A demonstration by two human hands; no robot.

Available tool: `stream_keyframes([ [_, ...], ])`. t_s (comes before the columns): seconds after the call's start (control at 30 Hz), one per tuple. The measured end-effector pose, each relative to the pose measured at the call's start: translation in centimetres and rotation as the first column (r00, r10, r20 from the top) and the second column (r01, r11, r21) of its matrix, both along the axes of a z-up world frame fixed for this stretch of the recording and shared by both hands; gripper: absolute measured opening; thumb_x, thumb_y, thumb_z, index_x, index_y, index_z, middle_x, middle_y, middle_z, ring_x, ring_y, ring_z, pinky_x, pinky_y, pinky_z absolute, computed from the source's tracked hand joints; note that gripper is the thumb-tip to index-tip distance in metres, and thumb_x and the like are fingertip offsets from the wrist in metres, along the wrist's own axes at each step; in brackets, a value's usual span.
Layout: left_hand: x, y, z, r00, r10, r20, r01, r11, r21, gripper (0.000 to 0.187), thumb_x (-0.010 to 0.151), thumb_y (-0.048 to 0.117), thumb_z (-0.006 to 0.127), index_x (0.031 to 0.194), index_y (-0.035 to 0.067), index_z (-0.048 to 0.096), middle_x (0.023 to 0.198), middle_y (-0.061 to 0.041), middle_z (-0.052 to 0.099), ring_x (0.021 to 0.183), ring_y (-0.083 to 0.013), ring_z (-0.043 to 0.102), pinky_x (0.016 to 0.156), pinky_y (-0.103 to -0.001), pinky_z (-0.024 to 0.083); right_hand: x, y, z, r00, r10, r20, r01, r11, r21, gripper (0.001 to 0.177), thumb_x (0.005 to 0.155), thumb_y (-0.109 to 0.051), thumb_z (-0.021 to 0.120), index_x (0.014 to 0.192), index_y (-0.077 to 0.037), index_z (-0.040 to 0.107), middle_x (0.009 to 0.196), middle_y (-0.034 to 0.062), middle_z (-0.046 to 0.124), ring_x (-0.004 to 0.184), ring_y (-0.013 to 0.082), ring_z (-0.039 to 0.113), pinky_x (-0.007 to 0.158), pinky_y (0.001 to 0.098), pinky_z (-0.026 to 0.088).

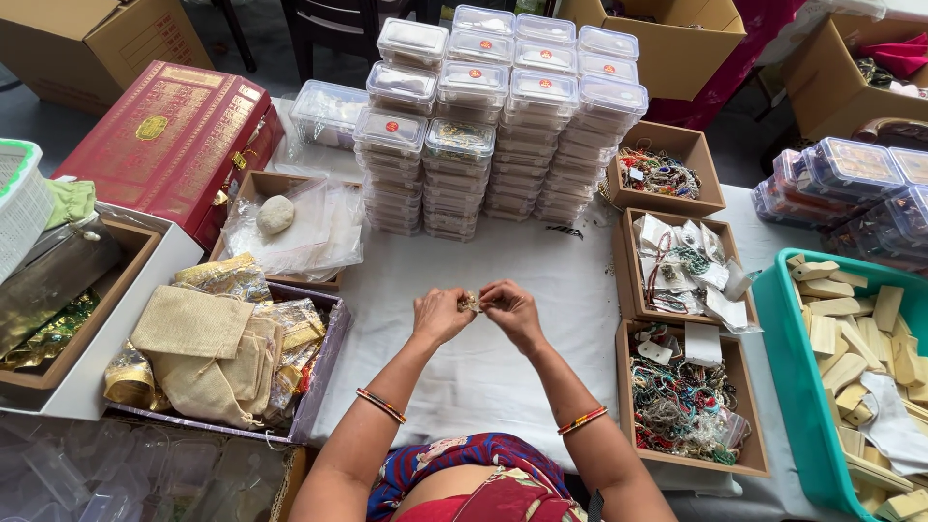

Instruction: The person organizes items on a table, then picks up a black beaded necklace, straightens it, and places it into a small plastic bag. They then place the bagged necklace into a small green pouch and seal it. Next, they pick up a gold-colored beaded necklace, straighten it, place it in a plastic bag, and then put the bag into a beige pouch, which is placed into a clear plastic container.

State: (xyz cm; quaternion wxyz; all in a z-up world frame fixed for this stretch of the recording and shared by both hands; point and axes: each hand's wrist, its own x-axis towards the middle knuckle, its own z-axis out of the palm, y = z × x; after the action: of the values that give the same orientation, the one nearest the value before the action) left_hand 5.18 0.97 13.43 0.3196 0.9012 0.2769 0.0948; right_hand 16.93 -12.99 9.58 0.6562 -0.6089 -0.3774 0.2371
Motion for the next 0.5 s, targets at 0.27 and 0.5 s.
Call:
stream_keyframes([
  [0.27, 1.6, 0.8, -2.7, 0.982, 0.15, 0.116, 0.06, 0.337, -0.94, 0.014, 0.088, 0.029, 0.075, 0.092, 0.015, 0.073, 0.084, 0.003, 0.072, 0.078, -0.0078, 0.064, 0.073, -0.027, 0.049, 0.3, 0.2, -1.7, 0.907, -0.123, -0.403, 0.132, 0.991, -0.006, 0.011, 0.098, -0.009, 0.071, 0.105, -0.005, 0.064, 0.103, 0.0089, 0.071, 0.093, 0.0172, 0.069, 0.085, 0.034, 0.06],
  [0.5, 1.5, 0.8, -1.8, 0.975, 0.194, 0.111, 0.014, 0.443, -0.897, 0.02, 0.088, 0.029, 0.074, 0.099, 0.012, 0.074, 0.089, 0.001, 0.072, 0.083, -0.0095, 0.063, 0.076, -0.027, 0.049, -2.1, -0.5, 0.4, 0.644, -0.06, -0.763, 0.044, 0.998, -0.041, 0.022, 0.097, -0.019, 0.068, 0.115, -0.01, 0.059, 0.105, 0.0073, 0.071, 0.096, 0.0189, 0.071, 0.09, 0.0393, 0.054],
])
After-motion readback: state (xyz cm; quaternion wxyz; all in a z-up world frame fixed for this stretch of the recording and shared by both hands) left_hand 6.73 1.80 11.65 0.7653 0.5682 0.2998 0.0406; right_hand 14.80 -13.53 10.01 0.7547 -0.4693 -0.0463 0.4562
